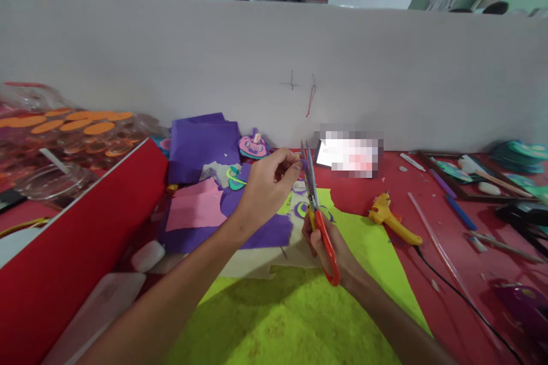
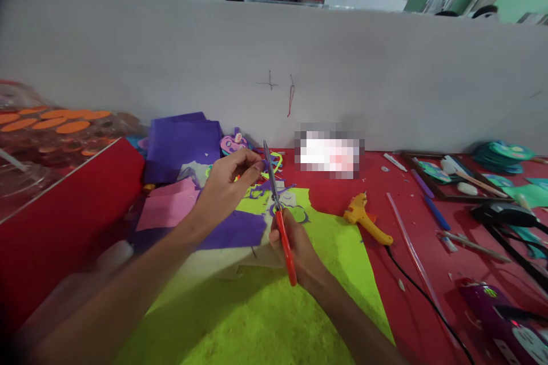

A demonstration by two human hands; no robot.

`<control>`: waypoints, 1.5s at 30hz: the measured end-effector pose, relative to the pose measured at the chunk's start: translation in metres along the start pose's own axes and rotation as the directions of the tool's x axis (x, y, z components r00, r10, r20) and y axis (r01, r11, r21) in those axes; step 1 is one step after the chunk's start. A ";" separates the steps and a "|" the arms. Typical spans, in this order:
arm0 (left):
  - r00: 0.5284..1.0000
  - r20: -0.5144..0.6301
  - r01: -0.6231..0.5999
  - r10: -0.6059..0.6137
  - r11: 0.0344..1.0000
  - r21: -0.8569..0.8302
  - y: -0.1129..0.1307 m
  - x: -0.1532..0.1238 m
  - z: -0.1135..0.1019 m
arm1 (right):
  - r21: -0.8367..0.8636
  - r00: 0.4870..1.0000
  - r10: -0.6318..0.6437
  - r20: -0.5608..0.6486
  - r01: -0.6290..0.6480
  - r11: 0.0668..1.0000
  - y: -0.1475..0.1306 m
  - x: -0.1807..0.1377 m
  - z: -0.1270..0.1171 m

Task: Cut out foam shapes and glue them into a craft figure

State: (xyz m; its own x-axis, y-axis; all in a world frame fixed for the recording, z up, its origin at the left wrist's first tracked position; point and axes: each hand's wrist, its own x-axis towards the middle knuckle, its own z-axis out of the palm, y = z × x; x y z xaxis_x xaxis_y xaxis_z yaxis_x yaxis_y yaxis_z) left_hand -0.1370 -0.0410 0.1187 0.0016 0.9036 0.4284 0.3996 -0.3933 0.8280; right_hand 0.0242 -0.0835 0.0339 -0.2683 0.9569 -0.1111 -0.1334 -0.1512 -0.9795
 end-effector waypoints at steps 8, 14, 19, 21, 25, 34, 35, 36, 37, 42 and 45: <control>1.000 -0.008 -0.006 0.006 1.000 -0.015 0.000 0.001 -0.001 | -0.036 0.998 -0.047 0.040 0.048 0.998 0.010 0.001 -0.005; 1.000 -0.005 -0.013 0.013 1.000 0.018 0.000 0.000 -0.001 | -0.057 0.998 -0.057 0.033 0.059 0.997 0.016 0.002 -0.008; 1.000 0.002 -0.005 0.004 1.000 0.023 -0.002 0.000 0.001 | -0.117 0.993 -0.091 0.073 0.099 0.988 0.020 0.004 -0.011; 1.000 0.004 0.000 0.000 1.000 0.028 -0.002 0.000 0.001 | -0.128 0.990 -0.110 0.086 0.121 0.984 0.023 0.006 -0.012; 1.000 -0.004 0.000 0.000 1.000 0.031 0.000 0.000 0.001 | -0.187 0.982 -0.161 0.098 0.177 0.966 0.029 0.009 -0.017; 1.000 -0.020 -0.014 0.014 1.000 -0.003 -0.001 0.002 -0.002 | -0.248 0.980 -0.164 0.109 0.187 0.951 0.017 0.006 -0.018; 1.000 -0.022 -0.016 0.016 1.000 -0.003 -0.001 0.002 -0.002 | -0.240 0.982 -0.157 0.105 0.178 0.954 0.015 0.006 -0.017; 1.000 -0.018 -0.017 0.017 1.000 -0.001 -0.001 0.002 -0.002 | -0.230 0.984 -0.148 0.103 0.168 0.958 0.014 0.006 -0.016; 1.000 -0.009 -0.015 0.015 1.000 0.002 -0.001 0.003 -0.002 | -0.221 0.985 -0.136 0.103 0.156 0.963 0.014 0.005 -0.016; 1.000 0.017 0.004 -0.005 1.000 0.017 -0.001 0.003 -0.002 | -0.236 0.984 -0.144 0.103 0.164 0.958 0.019 0.006 -0.019; 1.000 0.000 0.021 -0.021 1.000 0.001 -0.002 0.003 -0.002 | -0.249 0.982 -0.152 0.110 0.175 0.953 0.019 0.007 -0.020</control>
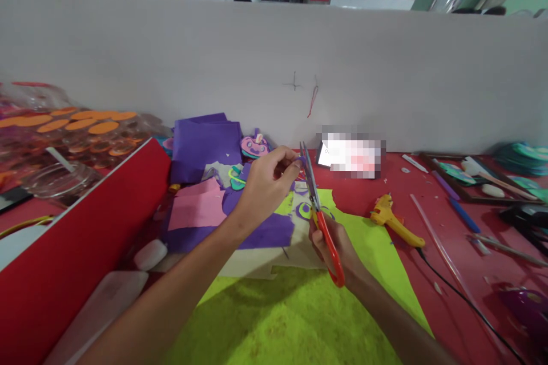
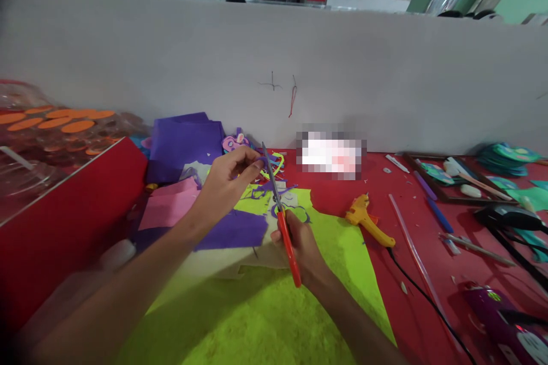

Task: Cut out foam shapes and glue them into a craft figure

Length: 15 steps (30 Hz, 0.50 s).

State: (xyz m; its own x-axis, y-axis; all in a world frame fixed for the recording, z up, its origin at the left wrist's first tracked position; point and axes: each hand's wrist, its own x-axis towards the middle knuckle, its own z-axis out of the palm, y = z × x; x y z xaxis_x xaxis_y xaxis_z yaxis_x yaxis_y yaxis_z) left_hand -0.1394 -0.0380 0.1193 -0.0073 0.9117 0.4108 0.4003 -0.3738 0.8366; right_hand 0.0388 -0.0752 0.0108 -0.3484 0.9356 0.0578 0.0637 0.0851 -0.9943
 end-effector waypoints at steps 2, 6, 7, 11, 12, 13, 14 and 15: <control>1.000 -0.011 0.001 -0.001 1.000 -0.020 0.000 0.000 0.000 | -0.003 1.000 0.008 0.001 -0.008 1.000 -0.003 0.000 0.000; 0.999 -0.029 -0.016 0.015 0.999 -0.030 0.000 0.000 0.000 | -0.005 0.999 0.032 0.007 -0.032 0.999 -0.008 0.001 0.000; 0.999 -0.033 -0.022 0.021 0.999 -0.027 0.000 0.000 -0.001 | -0.011 0.999 0.033 0.007 -0.033 0.999 -0.008 0.001 -0.001; 0.998 -0.051 -0.030 0.029 0.999 -0.022 0.000 0.000 -0.001 | -0.047 1.000 0.023 -0.013 -0.024 0.999 -0.009 0.000 -0.001; 0.999 -0.046 -0.028 0.027 0.999 -0.023 0.000 0.000 -0.001 | -0.045 1.000 0.022 -0.016 -0.023 0.999 -0.009 0.000 -0.001; 0.999 -0.036 -0.027 0.026 0.999 -0.025 0.000 0.000 -0.001 | -0.039 1.000 0.023 -0.014 -0.024 0.999 -0.009 0.000 0.000; 0.999 -0.024 -0.025 0.024 0.999 -0.026 0.000 0.000 -0.001 | -0.034 1.000 0.024 -0.015 -0.024 0.999 -0.009 0.001 0.000; 1.000 -0.012 -0.022 0.022 0.999 -0.024 0.000 0.000 -0.001 | -0.032 1.000 0.025 -0.014 -0.025 0.999 -0.009 0.001 0.000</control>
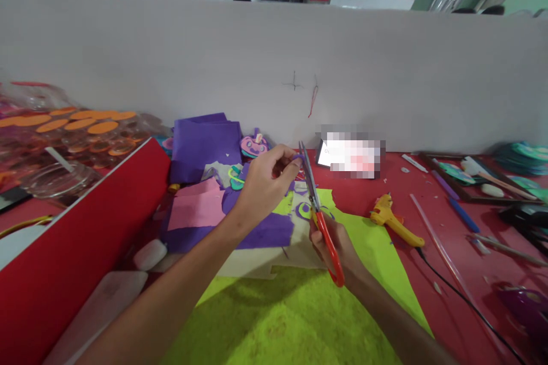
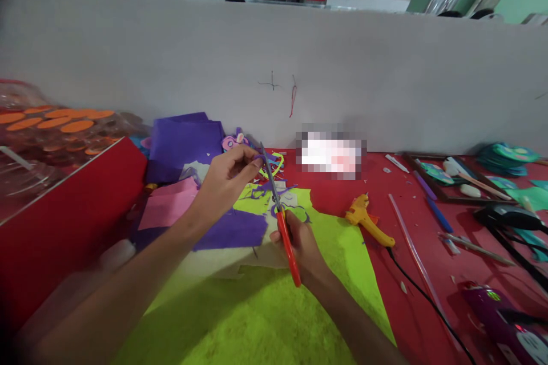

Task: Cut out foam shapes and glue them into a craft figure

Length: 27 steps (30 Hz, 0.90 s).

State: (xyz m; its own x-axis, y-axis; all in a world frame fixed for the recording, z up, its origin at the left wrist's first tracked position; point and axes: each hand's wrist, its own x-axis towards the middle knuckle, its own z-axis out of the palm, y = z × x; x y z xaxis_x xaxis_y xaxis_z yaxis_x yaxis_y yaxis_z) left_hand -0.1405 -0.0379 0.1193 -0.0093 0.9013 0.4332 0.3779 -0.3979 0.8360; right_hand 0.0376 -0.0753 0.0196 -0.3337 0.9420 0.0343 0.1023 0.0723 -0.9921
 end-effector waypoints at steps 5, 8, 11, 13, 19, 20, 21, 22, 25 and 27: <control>1.000 -0.013 0.005 -0.004 1.000 0.010 0.000 0.000 0.000 | -0.024 1.000 0.002 -0.004 -0.002 1.000 0.005 0.001 -0.002; 1.000 -0.029 -0.005 0.005 1.000 -0.008 0.001 0.000 0.001 | -0.072 1.000 -0.030 0.004 0.031 0.997 0.007 0.001 -0.004; 0.999 -0.035 0.005 -0.005 1.000 -0.025 0.002 0.000 0.001 | -0.081 0.999 -0.036 0.003 0.036 0.996 0.008 0.001 -0.005; 0.999 -0.038 0.010 -0.011 0.999 -0.033 0.002 -0.001 0.001 | -0.072 1.000 -0.031 -0.001 0.031 0.997 0.007 0.001 -0.005; 0.998 -0.058 0.007 -0.010 0.999 -0.047 0.001 -0.001 0.001 | -0.041 1.000 -0.025 0.001 0.025 0.999 0.008 0.001 -0.004; 0.998 -0.063 0.005 -0.008 0.999 -0.047 0.000 -0.001 0.001 | -0.033 1.000 -0.018 -0.003 0.017 0.999 0.008 0.001 -0.004; 0.998 -0.068 0.002 -0.005 0.999 -0.048 0.000 -0.001 0.001 | -0.030 1.000 -0.009 -0.006 0.009 1.000 0.007 0.001 -0.004; 0.997 -0.074 0.002 -0.005 0.999 -0.048 0.000 -0.001 0.001 | -0.031 1.000 -0.001 -0.011 0.000 1.000 0.006 0.001 -0.004; 0.996 -0.088 0.002 -0.008 0.998 -0.064 -0.001 0.000 0.001 | -0.020 0.999 0.048 -0.011 -0.048 0.999 0.000 0.001 -0.002; 0.997 -0.072 -0.003 -0.003 0.997 -0.077 -0.002 0.000 0.000 | 0.021 0.996 0.089 -0.008 -0.089 0.996 -0.006 0.001 0.000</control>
State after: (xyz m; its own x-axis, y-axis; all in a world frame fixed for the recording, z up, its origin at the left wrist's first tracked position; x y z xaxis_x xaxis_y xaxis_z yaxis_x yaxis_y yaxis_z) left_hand -0.1411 -0.0372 0.1181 -0.0767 0.8878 0.4539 0.3059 -0.4123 0.8582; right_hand 0.0370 -0.0751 0.0254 -0.3157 0.9474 -0.0532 0.1120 -0.0184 -0.9935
